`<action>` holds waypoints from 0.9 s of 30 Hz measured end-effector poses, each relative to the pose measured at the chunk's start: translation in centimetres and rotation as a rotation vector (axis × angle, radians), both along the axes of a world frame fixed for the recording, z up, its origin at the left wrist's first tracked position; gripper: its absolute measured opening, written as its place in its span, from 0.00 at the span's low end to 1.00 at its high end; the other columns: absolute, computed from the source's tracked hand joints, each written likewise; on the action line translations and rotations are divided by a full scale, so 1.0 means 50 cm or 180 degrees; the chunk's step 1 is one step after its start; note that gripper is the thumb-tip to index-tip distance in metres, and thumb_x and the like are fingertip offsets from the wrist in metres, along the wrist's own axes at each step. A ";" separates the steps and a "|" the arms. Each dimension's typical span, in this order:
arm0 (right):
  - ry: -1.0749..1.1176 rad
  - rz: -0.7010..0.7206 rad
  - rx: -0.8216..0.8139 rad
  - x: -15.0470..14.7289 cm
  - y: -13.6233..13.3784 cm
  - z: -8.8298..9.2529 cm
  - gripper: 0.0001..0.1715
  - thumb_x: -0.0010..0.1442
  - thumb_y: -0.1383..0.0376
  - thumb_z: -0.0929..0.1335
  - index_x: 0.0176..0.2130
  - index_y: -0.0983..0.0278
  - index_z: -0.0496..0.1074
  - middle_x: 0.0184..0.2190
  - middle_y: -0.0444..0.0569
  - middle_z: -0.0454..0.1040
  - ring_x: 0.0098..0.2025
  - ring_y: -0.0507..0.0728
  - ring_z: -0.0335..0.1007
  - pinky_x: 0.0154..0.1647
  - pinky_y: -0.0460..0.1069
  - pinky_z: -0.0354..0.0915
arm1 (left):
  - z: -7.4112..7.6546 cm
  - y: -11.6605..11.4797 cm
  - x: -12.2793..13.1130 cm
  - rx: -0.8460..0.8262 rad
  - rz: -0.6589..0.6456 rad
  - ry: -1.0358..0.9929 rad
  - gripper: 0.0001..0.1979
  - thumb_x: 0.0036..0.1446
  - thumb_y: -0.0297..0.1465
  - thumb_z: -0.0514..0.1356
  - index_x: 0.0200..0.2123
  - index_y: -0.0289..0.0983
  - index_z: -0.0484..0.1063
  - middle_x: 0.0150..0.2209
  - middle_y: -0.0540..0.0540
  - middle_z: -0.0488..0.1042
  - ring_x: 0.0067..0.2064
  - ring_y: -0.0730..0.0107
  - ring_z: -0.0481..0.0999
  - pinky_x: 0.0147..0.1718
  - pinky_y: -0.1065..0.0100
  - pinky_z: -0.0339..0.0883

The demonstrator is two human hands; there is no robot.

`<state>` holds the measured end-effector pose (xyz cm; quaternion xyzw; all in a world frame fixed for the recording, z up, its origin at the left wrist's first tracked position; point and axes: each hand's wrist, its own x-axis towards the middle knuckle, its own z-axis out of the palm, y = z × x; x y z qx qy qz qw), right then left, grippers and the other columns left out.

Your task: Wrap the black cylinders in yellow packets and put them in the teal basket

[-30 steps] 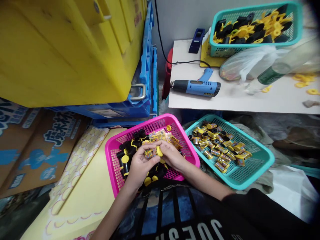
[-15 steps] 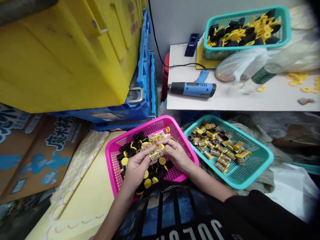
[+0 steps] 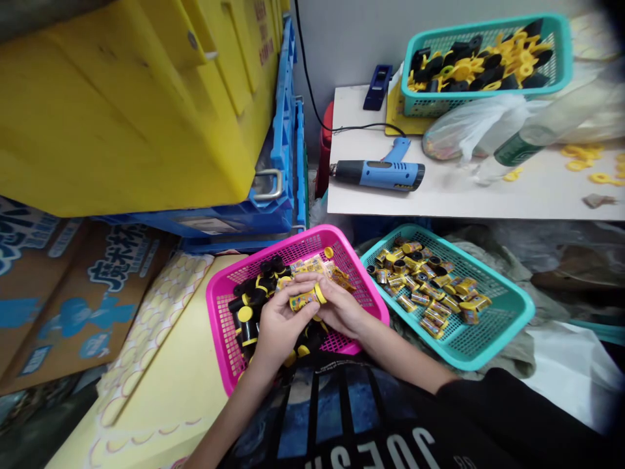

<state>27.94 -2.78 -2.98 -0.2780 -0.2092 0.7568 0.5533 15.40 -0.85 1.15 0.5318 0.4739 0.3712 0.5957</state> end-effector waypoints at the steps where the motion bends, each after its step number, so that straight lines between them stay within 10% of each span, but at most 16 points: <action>1: 0.0088 0.0007 -0.0022 -0.005 0.000 -0.002 0.28 0.55 0.45 0.69 0.47 0.61 0.72 0.48 0.54 0.73 0.50 0.60 0.69 0.48 0.54 0.65 | -0.001 0.000 0.003 0.0054 -0.0005 0.0017 0.11 0.47 0.31 0.68 0.37 0.37 0.78 0.43 0.43 0.80 0.48 0.60 0.78 0.50 0.60 0.72; 11: -0.0003 0.0027 0.0243 -0.005 -0.003 -0.019 0.27 0.58 0.45 0.67 0.48 0.60 0.71 0.49 0.52 0.72 0.49 0.58 0.69 0.53 0.54 0.63 | -0.005 0.006 -0.007 0.0459 -0.0082 0.0432 0.10 0.47 0.31 0.67 0.35 0.37 0.78 0.38 0.44 0.81 0.44 0.60 0.80 0.46 0.60 0.74; 16: -0.1373 -0.0499 0.0490 0.048 -0.016 0.019 0.29 0.51 0.48 0.73 0.47 0.59 0.70 0.47 0.49 0.72 0.47 0.57 0.69 0.50 0.52 0.65 | -0.001 0.017 0.012 0.1675 -0.0348 0.0811 0.12 0.50 0.28 0.66 0.40 0.43 0.79 0.48 0.45 0.74 0.52 0.59 0.74 0.52 0.57 0.70; 21: -0.3080 -0.1072 0.0094 0.246 -0.090 0.052 0.23 0.55 0.51 0.71 0.47 0.58 0.71 0.42 0.49 0.75 0.39 0.57 0.71 0.38 0.51 0.67 | -0.005 0.022 0.009 0.1072 -0.0737 0.0681 0.25 0.55 0.31 0.63 0.57 0.47 0.68 0.60 0.42 0.62 0.46 0.63 0.78 0.41 0.63 0.77; 27: -0.5806 -0.0317 -0.0409 0.386 -0.119 0.031 0.21 0.55 0.52 0.69 0.42 0.64 0.76 0.39 0.58 0.77 0.43 0.67 0.72 0.44 0.60 0.66 | -0.041 0.063 -0.068 0.0694 -0.0335 0.1163 0.15 0.57 0.36 0.60 0.47 0.39 0.76 0.48 0.41 0.75 0.43 0.63 0.79 0.42 0.64 0.75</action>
